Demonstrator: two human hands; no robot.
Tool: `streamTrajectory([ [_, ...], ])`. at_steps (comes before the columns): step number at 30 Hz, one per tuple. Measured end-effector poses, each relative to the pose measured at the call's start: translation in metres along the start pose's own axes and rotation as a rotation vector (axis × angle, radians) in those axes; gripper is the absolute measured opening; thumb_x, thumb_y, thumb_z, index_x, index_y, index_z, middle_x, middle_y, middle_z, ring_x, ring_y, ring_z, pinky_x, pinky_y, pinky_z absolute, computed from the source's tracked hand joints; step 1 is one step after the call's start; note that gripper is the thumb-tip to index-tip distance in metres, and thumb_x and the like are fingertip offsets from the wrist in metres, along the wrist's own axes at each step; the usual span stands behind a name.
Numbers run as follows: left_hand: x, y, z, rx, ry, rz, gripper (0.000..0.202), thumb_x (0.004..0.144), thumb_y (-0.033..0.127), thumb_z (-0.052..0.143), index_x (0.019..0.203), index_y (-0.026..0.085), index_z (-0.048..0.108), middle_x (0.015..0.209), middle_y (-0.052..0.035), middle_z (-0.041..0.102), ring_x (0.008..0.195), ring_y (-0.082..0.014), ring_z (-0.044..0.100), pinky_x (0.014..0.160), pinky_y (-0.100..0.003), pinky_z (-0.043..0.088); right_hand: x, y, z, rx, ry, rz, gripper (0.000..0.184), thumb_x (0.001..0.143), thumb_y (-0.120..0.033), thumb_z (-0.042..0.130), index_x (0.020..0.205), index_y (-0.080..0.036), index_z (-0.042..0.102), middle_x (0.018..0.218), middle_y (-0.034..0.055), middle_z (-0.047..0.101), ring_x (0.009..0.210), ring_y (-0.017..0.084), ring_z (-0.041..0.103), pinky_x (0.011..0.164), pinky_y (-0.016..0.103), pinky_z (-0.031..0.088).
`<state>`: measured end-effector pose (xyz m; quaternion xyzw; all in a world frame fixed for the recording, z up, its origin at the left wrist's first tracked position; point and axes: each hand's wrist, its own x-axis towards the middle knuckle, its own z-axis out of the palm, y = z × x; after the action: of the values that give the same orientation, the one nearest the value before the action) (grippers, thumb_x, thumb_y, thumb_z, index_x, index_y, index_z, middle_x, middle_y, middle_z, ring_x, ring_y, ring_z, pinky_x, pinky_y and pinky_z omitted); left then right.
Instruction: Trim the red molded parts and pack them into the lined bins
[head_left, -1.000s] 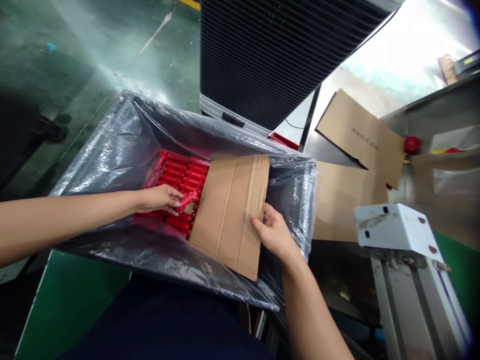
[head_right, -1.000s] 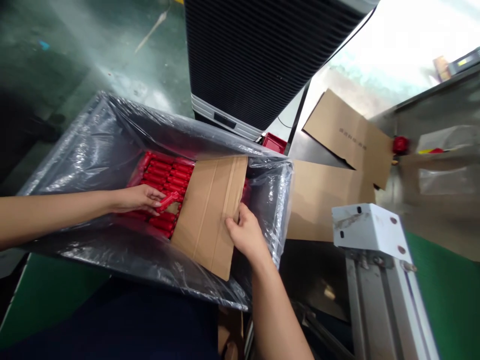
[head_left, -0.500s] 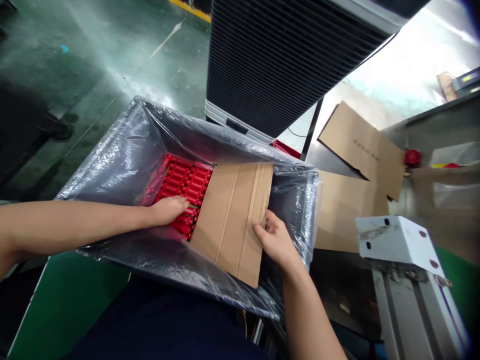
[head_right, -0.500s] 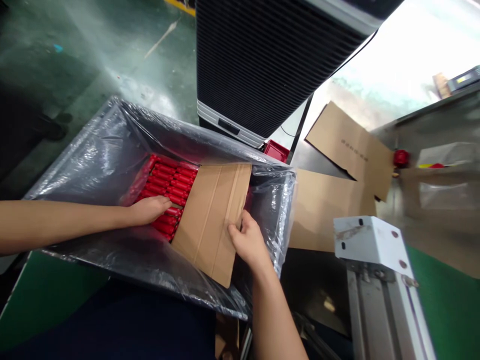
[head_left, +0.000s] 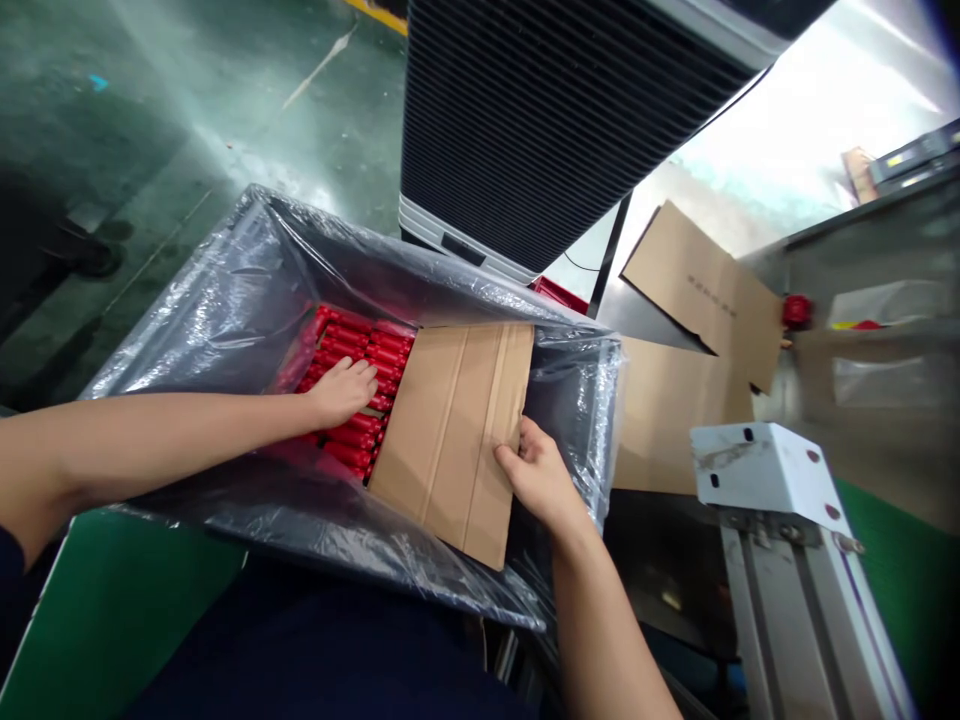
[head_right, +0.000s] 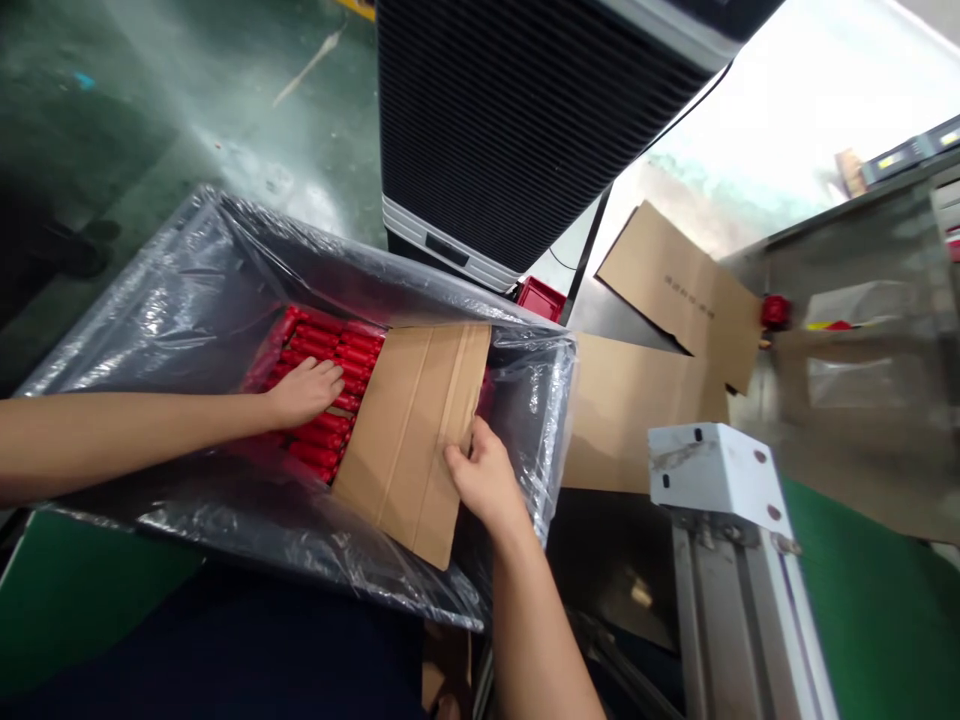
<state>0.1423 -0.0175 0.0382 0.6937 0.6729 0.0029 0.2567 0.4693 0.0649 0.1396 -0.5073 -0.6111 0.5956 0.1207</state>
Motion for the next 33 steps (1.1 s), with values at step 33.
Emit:
streamTrajectory([
  [33, -0.020, -0.012, 0.001, 0.028, -0.065, 0.099, 0.020, 0.099, 0.030, 0.068, 0.113, 0.015, 0.069, 0.118, -0.0085, 0.070, 0.112, -0.0259, 0.066, 0.099, -0.050, 0.055, 0.001, 0.004, -0.001, -0.051, 0.020, -0.022, 0.034, 0.081, -0.027, 0.062, 0.115, -0.021, 0.064, 0.112, 0.0080, 0.077, 0.100, 0.025, 0.073, 0.091, 0.039, 0.061],
])
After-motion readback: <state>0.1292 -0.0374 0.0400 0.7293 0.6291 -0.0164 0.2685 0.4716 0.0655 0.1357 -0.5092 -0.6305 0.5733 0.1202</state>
